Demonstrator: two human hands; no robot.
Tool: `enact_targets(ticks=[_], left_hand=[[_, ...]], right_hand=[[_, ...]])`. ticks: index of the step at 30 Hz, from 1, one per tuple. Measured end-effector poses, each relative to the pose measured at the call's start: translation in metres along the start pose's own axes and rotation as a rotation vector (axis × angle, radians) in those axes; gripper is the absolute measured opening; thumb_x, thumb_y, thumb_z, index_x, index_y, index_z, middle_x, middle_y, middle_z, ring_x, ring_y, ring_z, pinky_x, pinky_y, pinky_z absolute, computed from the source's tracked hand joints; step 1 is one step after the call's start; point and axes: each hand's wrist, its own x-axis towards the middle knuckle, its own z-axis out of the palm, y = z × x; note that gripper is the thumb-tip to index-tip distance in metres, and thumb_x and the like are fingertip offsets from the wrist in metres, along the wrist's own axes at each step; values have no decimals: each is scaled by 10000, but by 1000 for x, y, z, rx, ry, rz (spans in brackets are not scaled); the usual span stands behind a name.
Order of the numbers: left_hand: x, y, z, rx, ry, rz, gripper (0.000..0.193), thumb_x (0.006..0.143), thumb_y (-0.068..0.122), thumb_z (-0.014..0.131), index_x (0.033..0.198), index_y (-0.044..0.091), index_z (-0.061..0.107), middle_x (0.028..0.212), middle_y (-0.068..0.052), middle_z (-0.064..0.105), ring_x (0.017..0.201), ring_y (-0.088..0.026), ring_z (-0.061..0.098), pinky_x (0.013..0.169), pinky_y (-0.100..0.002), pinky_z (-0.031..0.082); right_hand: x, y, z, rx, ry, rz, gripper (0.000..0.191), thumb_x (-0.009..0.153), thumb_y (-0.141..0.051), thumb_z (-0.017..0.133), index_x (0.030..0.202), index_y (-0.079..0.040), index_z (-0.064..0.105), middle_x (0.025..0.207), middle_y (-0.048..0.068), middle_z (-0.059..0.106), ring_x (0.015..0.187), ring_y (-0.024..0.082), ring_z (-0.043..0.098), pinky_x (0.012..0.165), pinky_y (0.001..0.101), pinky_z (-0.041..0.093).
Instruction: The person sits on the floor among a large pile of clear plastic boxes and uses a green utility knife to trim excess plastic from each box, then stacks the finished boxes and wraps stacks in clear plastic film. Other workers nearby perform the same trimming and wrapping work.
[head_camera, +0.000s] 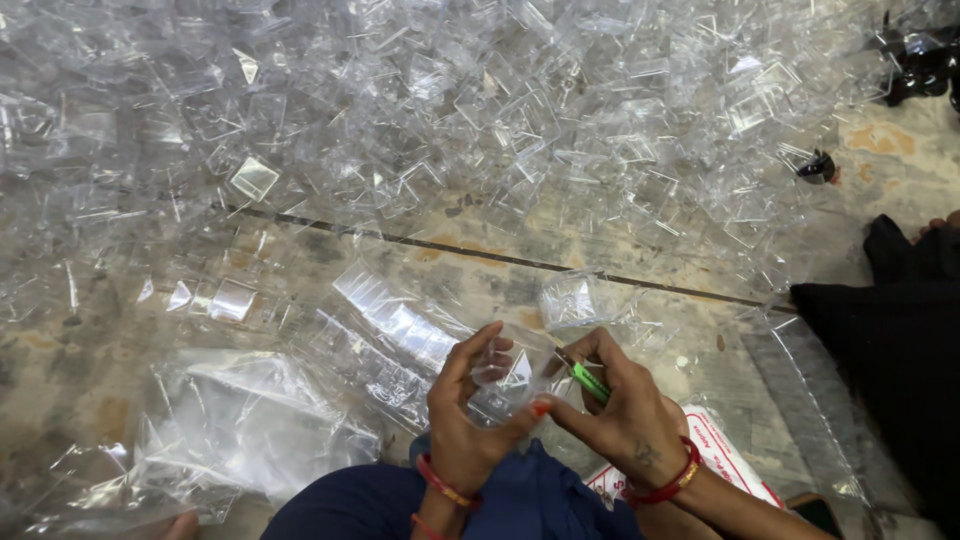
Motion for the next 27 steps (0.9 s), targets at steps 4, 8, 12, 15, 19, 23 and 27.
enact_targets(ticks=[4,8,12,15,19,23,27], left_hand=[[6,-14,-11,-222,-49,43,706,782,145,835,1417,-12,570,1268,-165,710,1204,-219,678,1065,-354,548],[5,-21,-15,-262,-53,34,699,778,122,821,1408,-38,565,1255,-177,718,1188,-227,684,1054,-355,544],[3,-22,-14,-273,-50,32,698,780,143,825,1401,-46,570,1260,-194,726,1182,-232,686,1043,-357,551],[5,-23,-15,-321,-65,29,702,788,165,823,1407,-51,572,1276,-204,723,1179,-243,690,1054,-356,549],[7,-23,-18,-351,-33,46,771,793,229,814,1455,-46,532,1298,-208,703,1206,-241,668,1071,-362,534],[6,-21,-19,-335,-41,49,817,799,288,802,1485,-41,505,1312,-205,693,1218,-231,658,1086,-362,515],[5,-20,-19,-301,-48,60,817,804,297,793,1493,-43,513,1298,-196,703,1188,-227,666,1077,-357,522]], right_hand=[[2,-4,-5,8,-22,-76,452,707,-109,909,1035,-74,600,823,-46,661,515,-5,346,437,206,291],[3,0,-6,130,-63,-115,457,708,-63,893,1055,-64,595,957,-29,768,507,-12,340,433,192,289],[-1,7,-2,147,-33,-59,461,690,-32,913,1042,-44,617,920,-9,787,505,-7,333,433,195,273],[-1,6,-6,141,8,-176,468,702,-58,921,1067,-42,629,877,-4,753,529,-16,354,452,188,278],[10,-3,-26,-106,-11,-136,382,751,-276,835,1033,-97,649,733,-9,689,465,34,425,432,227,331],[18,-13,-32,-568,-202,-148,503,668,-565,834,884,-131,697,508,50,625,441,193,601,462,347,442],[17,-19,-27,-689,-283,-119,589,635,-679,784,826,-131,682,556,75,641,493,286,680,505,415,497]])
